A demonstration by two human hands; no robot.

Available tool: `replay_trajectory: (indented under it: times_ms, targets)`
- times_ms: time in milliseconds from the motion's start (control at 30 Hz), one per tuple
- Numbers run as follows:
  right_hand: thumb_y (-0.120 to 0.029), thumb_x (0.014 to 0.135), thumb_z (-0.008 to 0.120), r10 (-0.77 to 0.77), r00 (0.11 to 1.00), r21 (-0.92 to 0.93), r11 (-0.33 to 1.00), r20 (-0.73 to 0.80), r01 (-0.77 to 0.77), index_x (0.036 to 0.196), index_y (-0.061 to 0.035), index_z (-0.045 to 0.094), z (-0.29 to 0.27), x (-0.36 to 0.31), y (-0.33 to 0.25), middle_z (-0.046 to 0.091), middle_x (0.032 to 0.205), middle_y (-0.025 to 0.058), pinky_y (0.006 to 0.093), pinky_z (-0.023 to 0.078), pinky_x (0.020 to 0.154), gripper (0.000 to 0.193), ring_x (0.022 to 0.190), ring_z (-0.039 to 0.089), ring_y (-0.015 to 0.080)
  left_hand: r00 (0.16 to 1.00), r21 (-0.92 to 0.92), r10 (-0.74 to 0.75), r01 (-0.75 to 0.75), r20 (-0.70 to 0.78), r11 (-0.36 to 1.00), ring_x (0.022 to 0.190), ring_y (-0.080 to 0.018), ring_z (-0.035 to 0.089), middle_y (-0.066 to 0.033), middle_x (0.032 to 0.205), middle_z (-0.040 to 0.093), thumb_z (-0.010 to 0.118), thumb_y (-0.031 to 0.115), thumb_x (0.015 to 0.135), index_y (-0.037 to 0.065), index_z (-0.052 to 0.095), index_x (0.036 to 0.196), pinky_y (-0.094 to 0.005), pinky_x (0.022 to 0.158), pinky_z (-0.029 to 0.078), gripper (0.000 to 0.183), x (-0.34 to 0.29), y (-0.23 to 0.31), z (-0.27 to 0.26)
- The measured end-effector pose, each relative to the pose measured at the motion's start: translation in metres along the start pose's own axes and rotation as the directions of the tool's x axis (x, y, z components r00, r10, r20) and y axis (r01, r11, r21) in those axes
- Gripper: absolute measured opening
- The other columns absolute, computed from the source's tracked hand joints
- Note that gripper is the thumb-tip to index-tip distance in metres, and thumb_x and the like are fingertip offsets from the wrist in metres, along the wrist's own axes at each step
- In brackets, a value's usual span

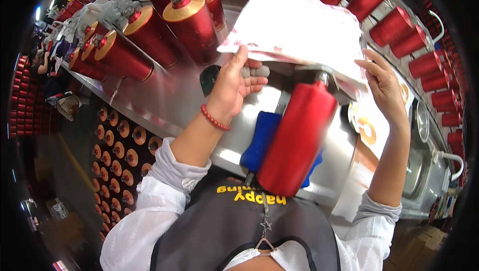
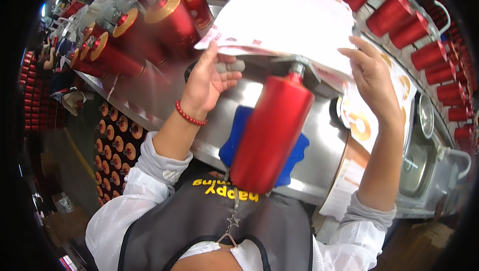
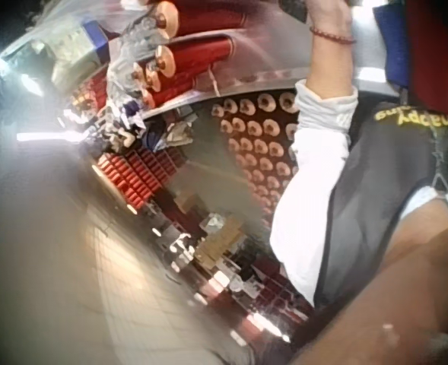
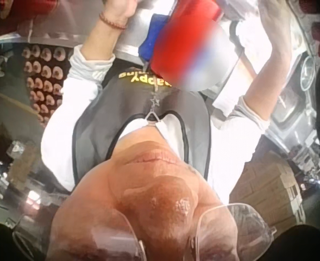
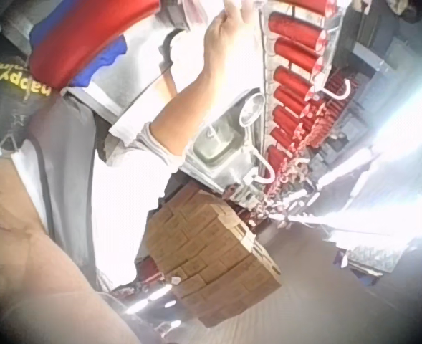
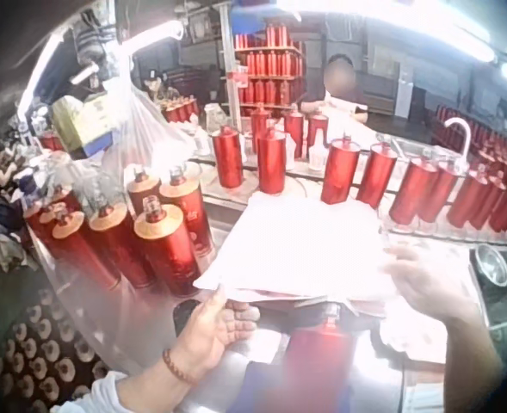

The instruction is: The person cleans the top and sides of red cylindrical containers using a green sponge and a white cloth. They wipe the neck and rim, then scrub the body of the container, repeating the process on multiple units.

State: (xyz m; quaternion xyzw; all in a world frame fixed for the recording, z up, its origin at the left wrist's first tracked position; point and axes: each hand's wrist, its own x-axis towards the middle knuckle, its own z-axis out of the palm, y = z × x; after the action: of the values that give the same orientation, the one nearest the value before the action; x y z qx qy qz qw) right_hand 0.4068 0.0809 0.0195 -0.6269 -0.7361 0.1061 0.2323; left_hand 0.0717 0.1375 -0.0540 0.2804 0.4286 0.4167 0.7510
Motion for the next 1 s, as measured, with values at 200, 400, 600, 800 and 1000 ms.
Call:
replay_trajectory:
  times_ms: [200, 400, 600, 800, 1000]
  targets:
    - [0.004, 0.093, 0.055, -0.042, 0.877, 0.026, 0.999, 0.479, 0.034, 0.117, -0.0034, 0.071, 0.017, 0.082, 0.003, 0.059, 0.137, 0.0169, 0.0356, 0.050, 0.095, 0.030, 0.117, 0.063, 0.0309, 0.999, 0.019, -0.048, 0.048, -0.005, 0.999, 0.075, -0.0163, 0.069, -0.0022, 0.095, 0.067, 0.058, 0.015, 0.095, 0.007, 0.062, 0.116, -0.0262, 0.065, 0.054, 0.023, 0.007, -0.011, -0.012]
    - [0.003, 0.092, 0.058, -0.272, 0.736, 0.122, 0.960, 0.620, 0.253, 0.128, -0.0154, 0.068, 0.069, 0.129, -0.029, 0.058, 0.128, 0.0155, 0.0385, 0.051, 0.095, 0.041, 0.115, 0.061, 0.0321, 0.997, 0.034, -0.080, 0.079, 0.008, 0.996, 0.076, -0.0114, 0.064, -0.0021, 0.094, 0.069, 0.057, 0.015, 0.096, 0.006, 0.062, 0.119, -0.0250, 0.069, 0.052, 0.026, 0.012, -0.010, -0.018]
    - [0.003, 0.090, 0.059, -0.218, 0.720, -0.088, 0.928, 0.659, 0.362, 0.127, -0.0262, 0.069, 0.087, 0.131, -0.035, 0.058, 0.126, 0.0124, 0.0383, 0.051, 0.095, 0.048, 0.117, 0.059, 0.0294, 0.997, -0.011, -0.077, 0.077, 0.031, 0.997, 0.076, -0.0112, 0.064, -0.0030, 0.094, 0.070, 0.058, 0.018, 0.097, 0.006, 0.062, 0.120, -0.0254, 0.069, 0.052, 0.027, 0.014, -0.011, -0.022]
    - [0.005, 0.088, 0.061, -0.183, 0.837, -0.291, 0.881, 0.516, 0.372, 0.124, -0.0270, 0.071, 0.093, 0.130, -0.029, 0.058, 0.128, 0.0121, 0.0398, 0.052, 0.093, 0.049, 0.115, 0.059, 0.0296, 0.996, 0.000, -0.083, 0.083, 0.018, 0.997, 0.076, -0.0110, 0.065, -0.0025, 0.095, 0.070, 0.058, 0.019, 0.097, 0.006, 0.062, 0.120, -0.0248, 0.069, 0.052, 0.027, 0.017, -0.011, -0.024]
    - [0.007, 0.088, 0.059, -0.226, 0.703, 0.007, 0.954, 0.675, 0.301, 0.121, -0.0281, 0.073, 0.090, 0.129, -0.033, 0.056, 0.131, 0.0114, 0.0387, 0.050, 0.098, 0.051, 0.122, 0.055, 0.0309, 0.997, 0.029, -0.076, 0.075, 0.022, 0.997, 0.076, -0.0097, 0.063, -0.0011, 0.095, 0.069, 0.057, 0.019, 0.098, 0.007, 0.063, 0.120, -0.0236, 0.068, 0.050, 0.026, 0.015, -0.011, -0.022]
